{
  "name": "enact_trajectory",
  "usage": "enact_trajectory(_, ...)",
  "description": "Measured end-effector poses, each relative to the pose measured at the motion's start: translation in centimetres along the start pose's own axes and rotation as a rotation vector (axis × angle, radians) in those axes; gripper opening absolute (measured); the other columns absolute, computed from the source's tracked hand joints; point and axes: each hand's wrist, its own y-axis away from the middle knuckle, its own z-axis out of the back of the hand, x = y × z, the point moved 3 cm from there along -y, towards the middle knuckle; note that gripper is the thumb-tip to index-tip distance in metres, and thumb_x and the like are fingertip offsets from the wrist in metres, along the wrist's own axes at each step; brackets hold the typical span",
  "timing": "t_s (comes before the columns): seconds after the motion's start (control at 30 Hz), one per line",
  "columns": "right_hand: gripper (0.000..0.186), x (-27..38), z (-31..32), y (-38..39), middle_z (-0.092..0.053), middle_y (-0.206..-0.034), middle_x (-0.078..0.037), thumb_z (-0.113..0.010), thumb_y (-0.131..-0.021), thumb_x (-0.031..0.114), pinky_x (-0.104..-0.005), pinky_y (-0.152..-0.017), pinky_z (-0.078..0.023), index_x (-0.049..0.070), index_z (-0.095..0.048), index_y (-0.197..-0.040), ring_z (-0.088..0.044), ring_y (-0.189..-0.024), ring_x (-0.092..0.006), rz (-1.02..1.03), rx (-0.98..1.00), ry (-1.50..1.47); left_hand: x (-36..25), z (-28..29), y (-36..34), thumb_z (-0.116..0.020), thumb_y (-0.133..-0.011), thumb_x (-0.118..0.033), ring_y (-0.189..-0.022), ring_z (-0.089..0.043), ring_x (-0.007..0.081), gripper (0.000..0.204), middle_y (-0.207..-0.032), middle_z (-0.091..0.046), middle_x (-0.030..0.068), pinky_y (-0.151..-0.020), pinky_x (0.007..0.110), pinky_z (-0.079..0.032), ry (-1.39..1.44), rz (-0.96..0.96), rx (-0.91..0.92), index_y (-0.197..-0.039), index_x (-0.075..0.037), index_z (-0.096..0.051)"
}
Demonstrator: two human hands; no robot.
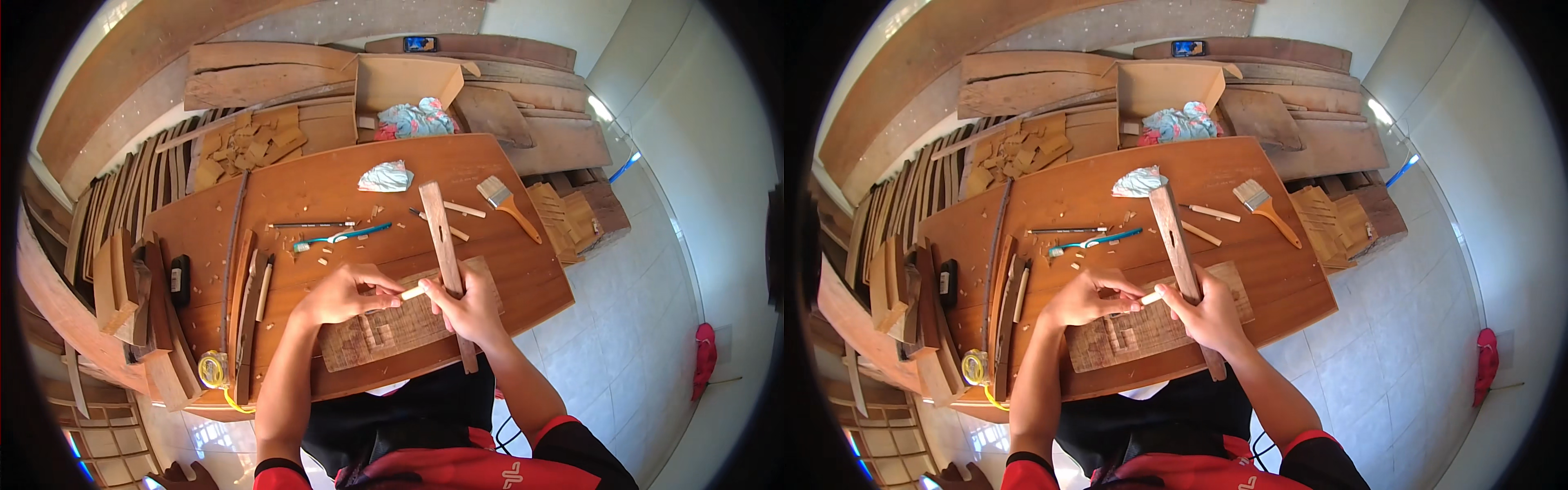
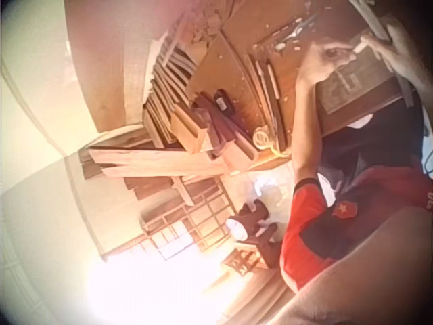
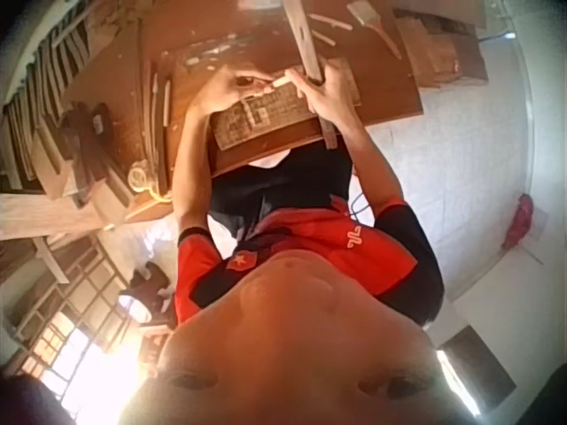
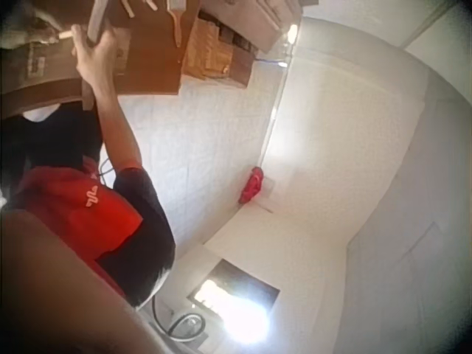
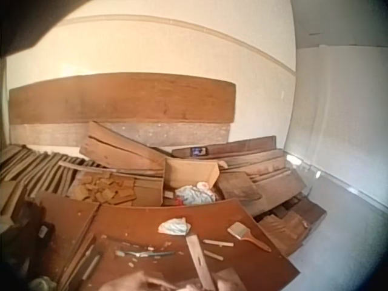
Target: The person uses a wooden mallet to repeatedly strike a small cylindrical wooden dowel held against a wooden workbench. The person rotates the dowel and adjusts their grip to shape different sides of the object throughout the clip.
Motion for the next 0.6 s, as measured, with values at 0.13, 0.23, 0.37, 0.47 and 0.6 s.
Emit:
enact_trajectory(0.13, 0.023, 0.7, 0.0, 0.7, -0.061, -0.064, 0.001, -0.074, -0.100, 0.023, -0.0244, -0.040, -0.035, 0.002, -0.063, -0.100, -0.049, -0.045, -0.0033, -0.013, 0.012, -0.032, -0.1, 0.1, 0.3, -0.079, -0.094, -0.015, -0.092, -0.073, 0.0153, 0.023, -0.100, -0.079, 0.0081, -0.081, 0.030, -0.057, 0.023, 0.024, -0.008, -0.115, -0.004, -0.080)
enact_trajectory(0.23, 0.028, 0.7, 0.5, 1.5, -0.060, -0.068, -0.002, -0.066, -0.104, 0.027, -0.0246, -0.038, -0.035, 0.000, -0.058, -0.105, -0.049, -0.042, -0.0053, 0.017, 0.032, -0.078, 0.7, -0.1, 0.2, -0.077, -0.095, -0.015, -0.094, -0.073, 0.0152, 0.023, -0.105, -0.079, 0.0090, -0.081, 0.030, -0.057, 0.115, 0.034, 0.002, -0.115, -0.003, -0.079)
enact_trajectory(0.37, 0.035, 0.1, 1.4, 2.7, -0.060, -0.078, -0.008, -0.050, -0.111, 0.031, -0.0247, -0.036, -0.035, -0.001, -0.044, -0.124, -0.047, -0.040, -0.0087, -0.007, 0.046, -0.287, 0.5, -0.2, 0.4, -0.076, -0.096, -0.014, -0.096, -0.074, 0.0156, 0.023, -0.107, -0.079, 0.0095, -0.084, 0.030, -0.057, 0.115, 0.097, 0.016, -0.117, -0.003, -0.079)
enact_trajectory(0.47, 0.034, -0.5, 2.1, 3.7, -0.059, -0.084, -0.011, -0.043, -0.111, 0.026, -0.0247, -0.036, -0.035, -0.001, -0.036, -0.130, -0.045, -0.039, -0.0102, 0.031, 0.090, -0.294, 0.3, -0.2, 0.3, -0.076, -0.097, -0.015, -0.098, -0.073, 0.0157, 0.024, -0.106, -0.080, 0.0091, -0.085, 0.030, -0.057, 0.124, 0.039, 0.014, -0.117, -0.004, -0.079)
enact_trajectory(0.6, 0.037, -0.9, 2.7, 5.8, -0.061, -0.090, -0.011, -0.050, -0.110, 0.019, -0.0239, -0.041, -0.040, -0.001, -0.039, -0.139, -0.049, -0.046, -0.0099, -0.012, 0.059, -0.226, 1.0, -0.2, 0.4, -0.076, -0.097, -0.019, -0.097, -0.073, 0.0154, 0.025, -0.105, -0.080, 0.0098, -0.084, 0.029, -0.057, 0.052, 0.002, 0.003, -0.118, -0.005, -0.079)
